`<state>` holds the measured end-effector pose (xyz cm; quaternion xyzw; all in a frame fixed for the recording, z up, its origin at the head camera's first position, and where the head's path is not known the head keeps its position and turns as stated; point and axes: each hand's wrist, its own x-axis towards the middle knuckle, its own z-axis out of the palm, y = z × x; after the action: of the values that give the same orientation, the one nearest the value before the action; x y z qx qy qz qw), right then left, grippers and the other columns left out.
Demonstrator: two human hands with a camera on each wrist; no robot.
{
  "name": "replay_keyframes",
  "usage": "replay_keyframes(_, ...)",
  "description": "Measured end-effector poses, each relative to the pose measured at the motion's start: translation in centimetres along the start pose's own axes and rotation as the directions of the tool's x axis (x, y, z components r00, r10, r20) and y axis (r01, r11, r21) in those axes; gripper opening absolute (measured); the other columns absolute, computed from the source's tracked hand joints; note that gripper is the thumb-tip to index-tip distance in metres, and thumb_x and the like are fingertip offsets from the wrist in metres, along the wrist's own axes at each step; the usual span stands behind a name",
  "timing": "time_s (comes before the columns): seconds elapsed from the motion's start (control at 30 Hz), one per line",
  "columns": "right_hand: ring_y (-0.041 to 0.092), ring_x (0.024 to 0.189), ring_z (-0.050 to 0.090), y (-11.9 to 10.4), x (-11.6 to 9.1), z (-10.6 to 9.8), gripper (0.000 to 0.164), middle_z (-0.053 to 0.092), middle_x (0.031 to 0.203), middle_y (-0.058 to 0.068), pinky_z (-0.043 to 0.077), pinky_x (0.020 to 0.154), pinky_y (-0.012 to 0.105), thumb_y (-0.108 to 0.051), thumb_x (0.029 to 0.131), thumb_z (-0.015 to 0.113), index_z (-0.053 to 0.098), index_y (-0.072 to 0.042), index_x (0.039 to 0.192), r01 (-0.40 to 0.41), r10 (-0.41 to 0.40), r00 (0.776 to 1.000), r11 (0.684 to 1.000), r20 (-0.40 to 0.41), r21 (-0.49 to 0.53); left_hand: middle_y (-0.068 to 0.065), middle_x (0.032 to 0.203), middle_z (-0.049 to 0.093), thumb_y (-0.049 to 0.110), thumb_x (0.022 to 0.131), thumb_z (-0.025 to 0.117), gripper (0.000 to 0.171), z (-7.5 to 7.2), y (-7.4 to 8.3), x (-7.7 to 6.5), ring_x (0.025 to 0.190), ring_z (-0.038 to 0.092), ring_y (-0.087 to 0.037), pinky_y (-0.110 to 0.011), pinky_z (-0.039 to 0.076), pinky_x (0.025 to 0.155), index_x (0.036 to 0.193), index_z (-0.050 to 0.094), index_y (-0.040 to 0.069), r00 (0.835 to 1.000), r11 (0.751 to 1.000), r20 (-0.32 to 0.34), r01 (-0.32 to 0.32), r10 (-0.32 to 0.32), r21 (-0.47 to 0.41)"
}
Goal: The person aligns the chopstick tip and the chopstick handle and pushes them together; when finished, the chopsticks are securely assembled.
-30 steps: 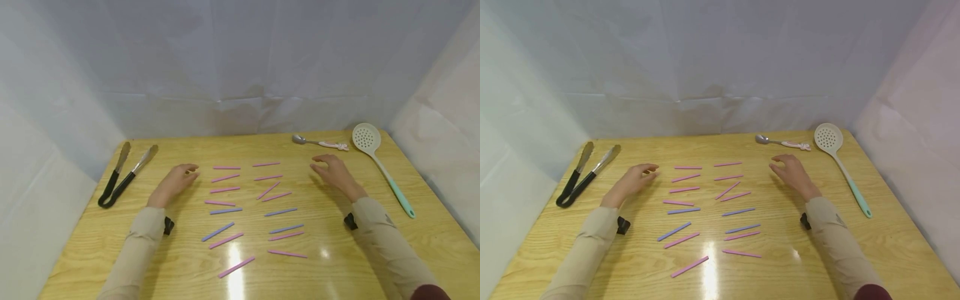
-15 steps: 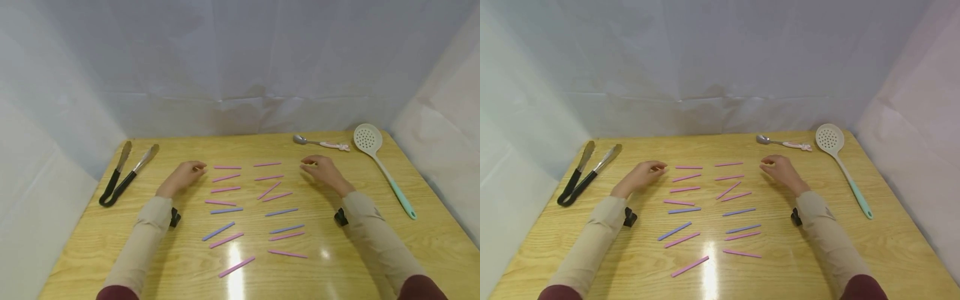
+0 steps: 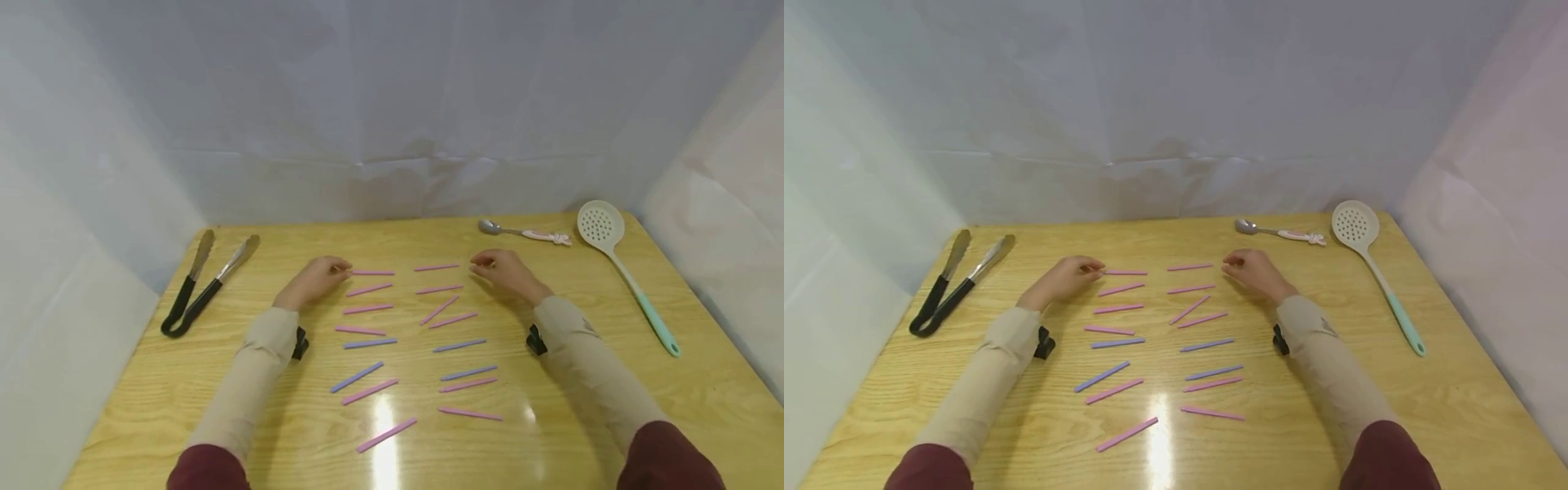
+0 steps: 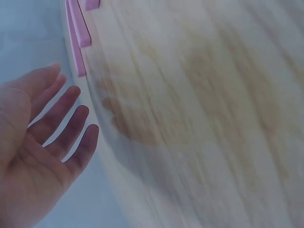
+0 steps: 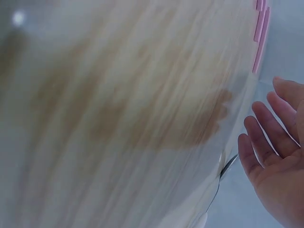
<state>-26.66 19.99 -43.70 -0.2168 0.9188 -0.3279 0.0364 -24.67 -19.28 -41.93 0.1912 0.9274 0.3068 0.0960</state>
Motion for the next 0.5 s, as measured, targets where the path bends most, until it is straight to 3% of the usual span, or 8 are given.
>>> replay_keyframes(0.17, 0.033, 0.100, 0.061, -0.2, 1.1, 0.5, 0.029, 0.065, 0.109, 0.022, 0.050, 0.089, 0.045, -0.015, 0.094, 0.060, 0.064, 0.006, 0.113, 0.010, -0.011, 0.999, 1.000, 0.037, 0.017, -0.024, 0.125, 0.058, 0.011, 0.098, 0.052, 0.032, 0.2, 0.3, 0.7, 0.116, 0.053, -0.038, -0.048, 0.041, 0.103, 0.123, 0.057, -0.008, 1.000, 1.000, 0.012, -0.017, 0.017, 0.016)
replay_keyframes(0.5, 0.033, 0.103, 0.060, -1.2, 2.3, 1.4, 0.028, 0.064, 0.111, 0.021, 0.048, 0.093, 0.044, -0.013, 0.093, 0.061, 0.063, 0.005, 0.114, 0.036, -0.032, 0.994, 0.999, 0.107, -0.031, -0.021, 0.121, 0.060, 0.009, 0.095, 0.056, 0.031, 1.1, 1.0, 1.7, 0.112, 0.055, -0.034, -0.045, 0.044, 0.099, 0.123, 0.058, -0.005, 0.998, 1.000, 0.061, 0.024, -0.024, -0.001)
